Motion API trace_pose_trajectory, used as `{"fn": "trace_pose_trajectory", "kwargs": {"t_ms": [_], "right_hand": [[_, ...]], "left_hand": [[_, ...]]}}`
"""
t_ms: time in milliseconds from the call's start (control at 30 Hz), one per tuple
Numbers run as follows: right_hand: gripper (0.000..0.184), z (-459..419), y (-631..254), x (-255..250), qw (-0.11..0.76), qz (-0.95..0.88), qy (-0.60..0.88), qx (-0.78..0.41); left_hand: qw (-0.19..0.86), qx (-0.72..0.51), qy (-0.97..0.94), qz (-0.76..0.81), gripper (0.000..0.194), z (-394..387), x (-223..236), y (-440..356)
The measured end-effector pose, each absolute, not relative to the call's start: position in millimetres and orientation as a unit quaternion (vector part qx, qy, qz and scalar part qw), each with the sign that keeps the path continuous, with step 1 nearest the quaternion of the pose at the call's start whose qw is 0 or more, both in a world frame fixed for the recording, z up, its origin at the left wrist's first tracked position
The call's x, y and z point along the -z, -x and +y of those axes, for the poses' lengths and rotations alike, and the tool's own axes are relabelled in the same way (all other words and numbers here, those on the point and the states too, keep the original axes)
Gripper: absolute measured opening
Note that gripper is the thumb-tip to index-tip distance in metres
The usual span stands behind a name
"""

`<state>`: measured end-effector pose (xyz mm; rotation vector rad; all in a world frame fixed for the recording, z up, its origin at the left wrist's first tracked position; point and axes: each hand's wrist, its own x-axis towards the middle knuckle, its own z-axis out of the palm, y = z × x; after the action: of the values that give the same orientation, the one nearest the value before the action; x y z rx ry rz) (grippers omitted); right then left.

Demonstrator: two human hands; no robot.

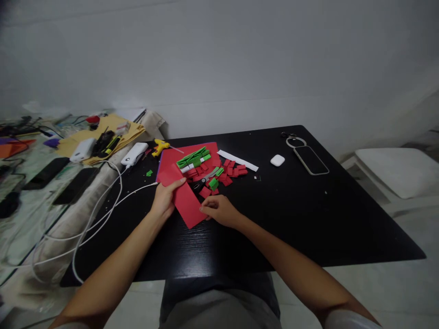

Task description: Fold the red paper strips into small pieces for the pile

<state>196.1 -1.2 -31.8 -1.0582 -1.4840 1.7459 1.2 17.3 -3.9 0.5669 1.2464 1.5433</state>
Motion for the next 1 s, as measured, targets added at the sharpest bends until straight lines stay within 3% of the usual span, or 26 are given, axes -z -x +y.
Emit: {"fn": "trace_pose_trajectory", "kwargs": {"t_ms": [167, 467, 700, 1000], "right_hand": [[0.027, -3, -194, 33, 0.344, -0.597, 0.385, -0.614], [0.035, -1, -198, 31, 0.327, -0.638, 0.384, -0.582], [0.037, -5, -195, 27, 0.295, -0.572, 0.364, -0.673], [0.033, -4, -198, 27, 0.296, -0.57, 0.352, -0.682]], "left_hand": [[0.543, -0.607, -0.288, 0.504, 0.046, 3, 11, -21], [0.536, -0.618, -0.271, 0.507, 0.048, 7, 7, -15], [0.499, -0.668, -0.223, 0.505, 0.054, 23, -3, 8], [0.486, -0.682, -0.207, 0.505, 0.051, 25, -4, 11]]}}
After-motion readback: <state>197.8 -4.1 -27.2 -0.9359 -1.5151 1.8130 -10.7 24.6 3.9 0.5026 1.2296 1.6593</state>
